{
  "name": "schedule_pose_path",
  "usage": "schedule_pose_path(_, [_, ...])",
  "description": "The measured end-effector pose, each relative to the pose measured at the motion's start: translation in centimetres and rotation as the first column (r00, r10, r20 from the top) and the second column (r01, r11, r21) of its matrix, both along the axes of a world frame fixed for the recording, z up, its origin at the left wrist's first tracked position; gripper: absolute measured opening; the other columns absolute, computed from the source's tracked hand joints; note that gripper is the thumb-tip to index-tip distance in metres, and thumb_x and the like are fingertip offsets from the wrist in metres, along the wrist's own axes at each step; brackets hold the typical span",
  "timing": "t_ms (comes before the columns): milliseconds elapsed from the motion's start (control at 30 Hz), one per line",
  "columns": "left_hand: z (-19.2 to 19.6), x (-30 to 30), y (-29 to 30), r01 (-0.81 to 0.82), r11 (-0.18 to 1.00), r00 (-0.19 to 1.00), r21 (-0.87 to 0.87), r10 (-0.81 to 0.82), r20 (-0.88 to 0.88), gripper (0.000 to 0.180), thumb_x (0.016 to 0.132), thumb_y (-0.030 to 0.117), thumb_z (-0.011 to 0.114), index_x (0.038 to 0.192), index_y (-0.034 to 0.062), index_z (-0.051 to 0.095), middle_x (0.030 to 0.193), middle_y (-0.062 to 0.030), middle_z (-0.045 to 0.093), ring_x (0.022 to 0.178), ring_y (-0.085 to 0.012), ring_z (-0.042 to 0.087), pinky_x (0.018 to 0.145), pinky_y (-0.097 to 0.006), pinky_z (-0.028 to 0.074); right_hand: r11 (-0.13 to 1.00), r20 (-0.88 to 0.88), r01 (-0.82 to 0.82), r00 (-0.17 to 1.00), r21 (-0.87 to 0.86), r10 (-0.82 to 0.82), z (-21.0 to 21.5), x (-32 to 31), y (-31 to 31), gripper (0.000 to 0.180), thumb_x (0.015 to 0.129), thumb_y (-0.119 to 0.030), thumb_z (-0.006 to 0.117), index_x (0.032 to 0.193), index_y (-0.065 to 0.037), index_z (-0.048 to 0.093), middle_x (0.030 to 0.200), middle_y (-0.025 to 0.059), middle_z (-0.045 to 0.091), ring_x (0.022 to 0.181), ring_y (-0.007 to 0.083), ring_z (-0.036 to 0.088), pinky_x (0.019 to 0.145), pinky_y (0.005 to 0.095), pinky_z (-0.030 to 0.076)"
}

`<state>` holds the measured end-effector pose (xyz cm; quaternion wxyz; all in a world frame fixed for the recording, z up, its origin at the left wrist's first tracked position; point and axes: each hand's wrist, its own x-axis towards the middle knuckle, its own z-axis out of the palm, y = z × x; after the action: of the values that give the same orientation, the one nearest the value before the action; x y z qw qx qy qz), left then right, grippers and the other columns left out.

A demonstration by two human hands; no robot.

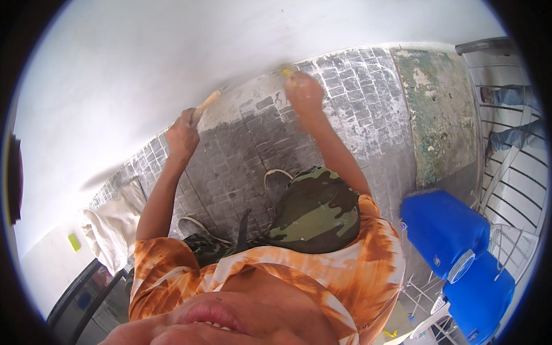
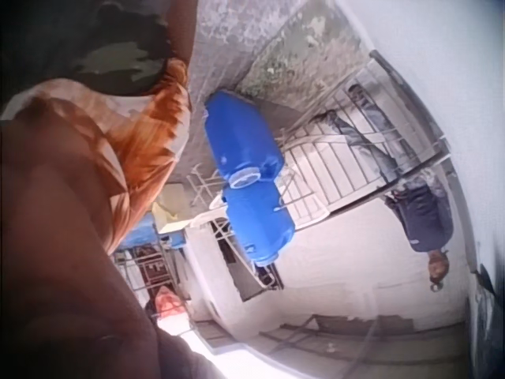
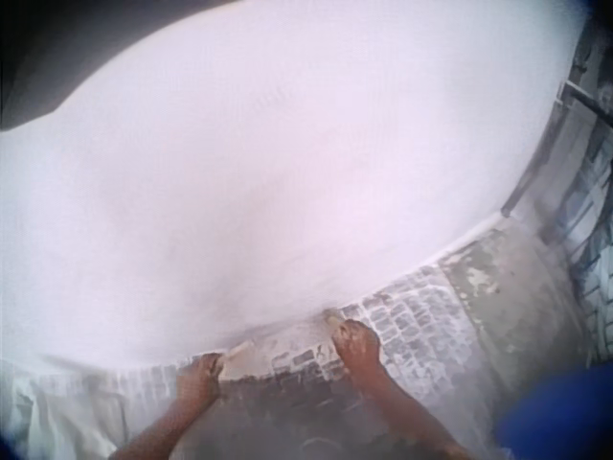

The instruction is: The person sits on the floor and applies grout to the gaps between wall tiles using a trowel and a brush. They repeatedly scoop grout from a bag, spread it over the tile joints, and smooth the surface.

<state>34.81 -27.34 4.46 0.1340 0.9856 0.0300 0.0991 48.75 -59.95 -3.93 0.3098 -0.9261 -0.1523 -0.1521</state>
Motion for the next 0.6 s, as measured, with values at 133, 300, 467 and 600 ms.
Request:
schedule_pose_path(133, [1.1,-3.7,3.4,-0.128,0.992,0.991,0.003,0.127,0.031,0.024,0.089,0.016,0.068,0.113,0.0160,0.063,0.082,-0.0142,0.069,0.071,-0.0343,0.068,0.060,-0.045,0.053,0.958,-0.006,0.268,0.963,-0.106,-0.270,0.6,2.0,-3.2,0.021,0.090,-0.022,0.060,0.085,-0.005,0.070,0.065,0.0089,0.067,0.044,0.0159,0.056,0.041,0.0342,0.049])
schedule_pose_path(300, [-0.7,-5.9,4.9,-0.215,0.977,0.976,-0.005,0.215,-0.021,0.026,0.088,0.012,0.067,0.113,0.0157,0.062,0.083,-0.0144,0.069,0.071,-0.0349,0.067,0.059,-0.045,0.052,0.999,-0.041,-0.024,0.999,0.044,0.025,-0.5,-5.1,6.9,0.022,0.092,-0.025,0.058,0.089,-0.004,0.064,0.075,0.0134,0.067,0.054,0.0239,0.064,0.052,0.0354,0.056])
schedule_pose_path(467, [-1.9,-8.3,7.0,-0.268,0.960,0.963,0.074,0.270,-0.012,0.023,0.090,0.015,0.066,0.113,0.0149,0.062,0.085,-0.0141,0.069,0.071,-0.0357,0.067,0.060,-0.045,0.052,0.991,-0.079,0.055,0.995,-0.124,-0.065,0.5,-5.2,8.5,0.018,0.087,-0.024,0.064,0.087,-0.006,0.067,0.081,0.0180,0.068,0.066,0.0355,0.067,0.064,0.0448,0.056])
schedule_pose_path(600, [-2.5,-10.1,7.6,-0.394,0.919,0.919,0.034,0.394,-0.021,0.024,0.089,0.010,0.065,0.112,0.0143,0.062,0.089,-0.0127,0.069,0.075,-0.0350,0.067,0.060,-0.045,0.052,0.990,-0.073,0.127,0.989,-0.057,-0.131,0.5,-2.6,8.3,0.024,0.088,-0.026,0.062,0.087,-0.003,0.067,0.081,0.0179,0.068,0.066,0.0366,0.067,0.063,0.0470,0.056])
